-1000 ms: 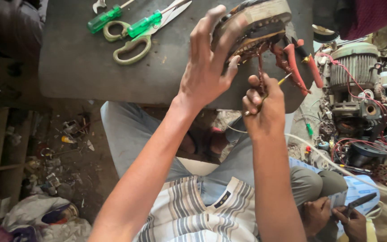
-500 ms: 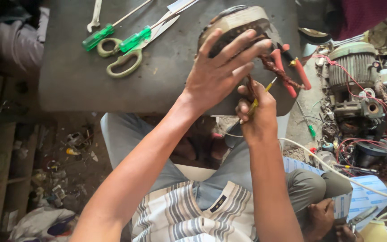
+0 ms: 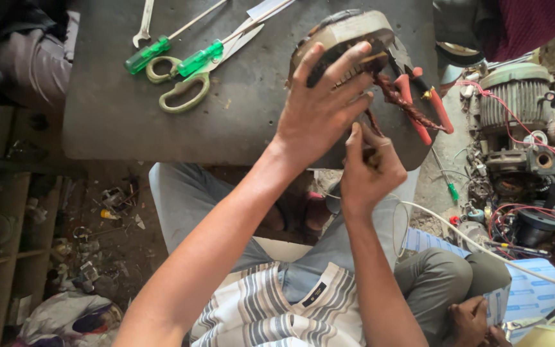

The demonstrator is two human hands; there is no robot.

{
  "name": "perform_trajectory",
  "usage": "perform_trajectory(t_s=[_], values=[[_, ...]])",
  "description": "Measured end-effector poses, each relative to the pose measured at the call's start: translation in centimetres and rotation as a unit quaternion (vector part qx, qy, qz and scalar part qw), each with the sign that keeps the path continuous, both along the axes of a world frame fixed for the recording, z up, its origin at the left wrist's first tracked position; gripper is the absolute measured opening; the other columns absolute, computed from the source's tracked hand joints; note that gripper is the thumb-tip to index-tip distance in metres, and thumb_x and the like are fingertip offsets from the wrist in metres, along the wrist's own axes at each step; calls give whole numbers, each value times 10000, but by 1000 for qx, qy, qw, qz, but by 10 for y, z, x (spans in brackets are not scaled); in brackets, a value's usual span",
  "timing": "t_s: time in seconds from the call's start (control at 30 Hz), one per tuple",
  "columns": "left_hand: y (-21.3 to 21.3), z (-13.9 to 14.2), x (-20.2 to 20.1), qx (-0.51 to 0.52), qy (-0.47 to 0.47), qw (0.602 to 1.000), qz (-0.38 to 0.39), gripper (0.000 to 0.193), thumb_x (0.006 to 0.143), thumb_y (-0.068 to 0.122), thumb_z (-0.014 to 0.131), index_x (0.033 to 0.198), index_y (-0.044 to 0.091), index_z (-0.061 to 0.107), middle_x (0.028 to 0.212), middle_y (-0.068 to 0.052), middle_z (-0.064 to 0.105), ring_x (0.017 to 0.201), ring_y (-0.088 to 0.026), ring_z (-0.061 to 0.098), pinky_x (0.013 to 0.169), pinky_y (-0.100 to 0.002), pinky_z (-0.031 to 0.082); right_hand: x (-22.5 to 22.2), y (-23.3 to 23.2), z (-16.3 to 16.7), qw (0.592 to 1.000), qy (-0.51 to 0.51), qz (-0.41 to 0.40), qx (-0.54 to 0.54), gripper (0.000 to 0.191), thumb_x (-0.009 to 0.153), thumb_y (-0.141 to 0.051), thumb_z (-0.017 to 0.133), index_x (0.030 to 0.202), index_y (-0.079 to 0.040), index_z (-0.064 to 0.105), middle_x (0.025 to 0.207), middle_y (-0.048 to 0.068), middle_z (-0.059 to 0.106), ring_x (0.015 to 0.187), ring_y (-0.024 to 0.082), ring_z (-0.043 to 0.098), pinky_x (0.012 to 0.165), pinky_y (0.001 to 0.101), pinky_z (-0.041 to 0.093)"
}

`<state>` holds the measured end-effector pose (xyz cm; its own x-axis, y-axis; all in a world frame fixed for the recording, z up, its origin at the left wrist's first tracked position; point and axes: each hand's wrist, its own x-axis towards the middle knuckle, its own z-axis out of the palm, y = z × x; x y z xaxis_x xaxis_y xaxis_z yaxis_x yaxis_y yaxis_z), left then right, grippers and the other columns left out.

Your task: The person uses a screwdriver to adjust and manipulate copper wires on a disassembled electrical motor placed on a workbench. They repeatedly insert the screwdriver into the motor's slots and pull or twist the wires.

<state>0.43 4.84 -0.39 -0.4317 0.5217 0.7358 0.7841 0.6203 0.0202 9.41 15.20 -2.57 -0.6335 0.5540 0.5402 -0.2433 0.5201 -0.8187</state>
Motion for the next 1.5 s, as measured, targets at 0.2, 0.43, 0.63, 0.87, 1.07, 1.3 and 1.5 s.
perform_trajectory(t_s=[0.2, 0.43, 0.63, 0.87, 1.07, 1.3, 1.5], values=[[7, -2, 7, -8, 20, 1000, 22, 78, 970, 150, 675, 1024, 154, 732, 1275, 54, 616, 1564, -180, 318, 1317, -619, 113, 13, 12, 35, 949, -10, -62, 309, 163, 948, -41, 830, 1103, -28, 784, 827, 101, 646, 654, 196, 609, 606, 353, 482], [6, -7, 5, 12, 29, 1000, 5, 68, 994, 140, 659, 1020, 156, 719, 1276, 54, 609, 1569, -175, 307, 1321, -616, 112, 5, 22, 30, 989, -136, -33, -39, 160, 1077, -180, 700, 988, -47, 696, 783, 34, 655, 658, 141, 598, 602, 269, 459], [1, -11, 2, -16, 57, 998, 15, 73, 1012, 140, 665, 1035, 179, 723, 1278, 59, 599, 1575, -165, 312, 1324, -587, 103, -9, 49, 1, 716, -166, 218, -643, 157, 1016, -222, 549, 979, -73, 582, 796, 57, 616, 599, 149, 598, 470, 264, 395], [-7, -9, -1, -24, 69, 997, 7, 118, 993, 153, 658, 1073, 194, 734, 1260, 58, 612, 1574, -150, 320, 1330, -557, 97, 11, 36, 16, 868, -187, 159, -433, 208, 1041, -246, 545, 1074, -58, 627, 930, 92, 695, 590, 153, 595, 459, 257, 408], [-8, -10, 0, -19, 69, 997, 5, 134, 999, 144, 660, 1094, 193, 741, 1280, 59, 615, 1575, -148, 330, 1340, -550, 82, 32, 9, 43, 978, -65, 1, 198, 186, 1015, -186, 605, 1099, -29, 659, 895, 115, 713, 584, 145, 601, 471, 252, 412], [-8, -12, -2, -16, 61, 998, -2, 119, 996, 157, 672, 1082, 183, 749, 1308, 52, 614, 1569, -145, 330, 1335, -550, 97, 10, 5, 27, 954, -159, 65, -244, 190, 985, -116, 675, 1129, 6, 697, 854, 143, 734, 577, 137, 607, 485, 246, 416], [-7, -13, 0, -22, 65, 998, 12, 126, 1005, 174, 672, 1098, 202, 752, 1317, 62, 610, 1569, -138, 326, 1332, -544, 104, 3, 49, 16, 721, -161, 222, -637, 168, 1002, -101, 628, 1097, 35, 656, 878, 107, 705, 550, 83, 557, 437, 196, 360]])
